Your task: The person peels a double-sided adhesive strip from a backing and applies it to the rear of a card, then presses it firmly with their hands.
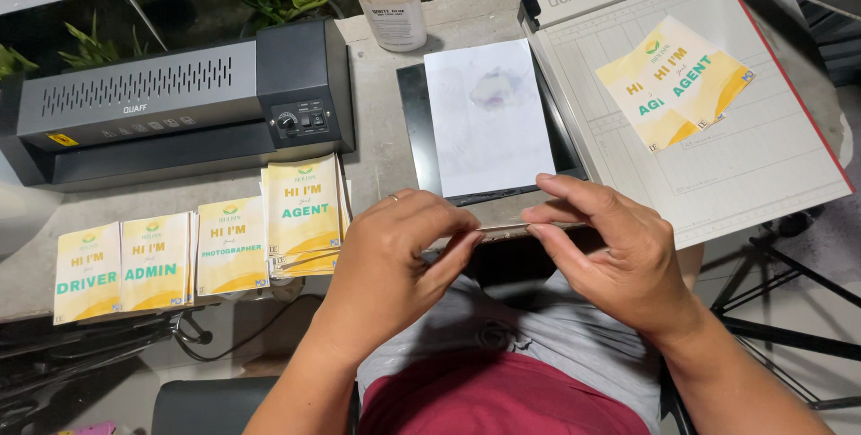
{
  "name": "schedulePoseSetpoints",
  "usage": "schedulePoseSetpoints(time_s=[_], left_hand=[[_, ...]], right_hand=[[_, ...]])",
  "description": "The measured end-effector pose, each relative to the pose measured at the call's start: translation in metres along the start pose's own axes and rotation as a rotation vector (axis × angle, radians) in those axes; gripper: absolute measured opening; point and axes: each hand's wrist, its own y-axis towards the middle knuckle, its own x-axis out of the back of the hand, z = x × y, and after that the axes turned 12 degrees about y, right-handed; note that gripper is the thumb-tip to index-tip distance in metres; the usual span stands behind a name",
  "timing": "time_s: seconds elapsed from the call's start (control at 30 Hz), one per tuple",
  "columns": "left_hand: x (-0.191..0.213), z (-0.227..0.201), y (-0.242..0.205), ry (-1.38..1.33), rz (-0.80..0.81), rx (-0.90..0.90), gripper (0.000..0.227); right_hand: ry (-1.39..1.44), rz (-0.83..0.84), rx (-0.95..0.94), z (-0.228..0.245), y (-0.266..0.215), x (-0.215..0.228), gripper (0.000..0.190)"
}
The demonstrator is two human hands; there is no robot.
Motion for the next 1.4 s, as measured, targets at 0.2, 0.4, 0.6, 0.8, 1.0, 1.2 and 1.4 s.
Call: schedulePoseSetpoints(time_s=[0.2, 0.4, 0.6, 0.8, 1.0, 1.2, 1.4], left_hand=[[0.004, 0.003, -0.002, -0.026, -0.013, -0.004, 0.005], [0.002, 0.011, -0.008, 0.025, -0.086, 0.015, 0.003], [0.014, 0.022, -0.008, 0.097, -0.186, 0.045, 0.004], [0.003, 0.009, 0.008, 0.283, 0.028, -0.067, 0.040], [-0.017, 0.011, 0.012, 0.297, 0.156, -0.112, 0.008], [-0.009, 0.026, 0.002, 0.121, 0.178, 0.114, 0.012], [-0.015, 0.017, 0.004, -0.217, 0.103, 0.413, 0.017]], right_hand=[[-0.053, 0.003, -0.028, -0.002, 0.002, 0.007, 0.042], [-0.082, 0.004, 0.004, -0.006, 0.003, 0.012, 0.041], [-0.110, 0.040, -0.008, -0.008, 0.006, 0.014, 0.039], [-0.093, 0.158, 0.135, -0.004, 0.020, 0.009, 0.038], [-0.075, 0.149, 0.145, 0.000, 0.024, 0.013, 0.039], [-0.151, -0.112, -0.136, -0.023, 0.006, 0.045, 0.032], [0.206, -0.540, -0.303, -0.055, -0.030, 0.074, 0.027]])
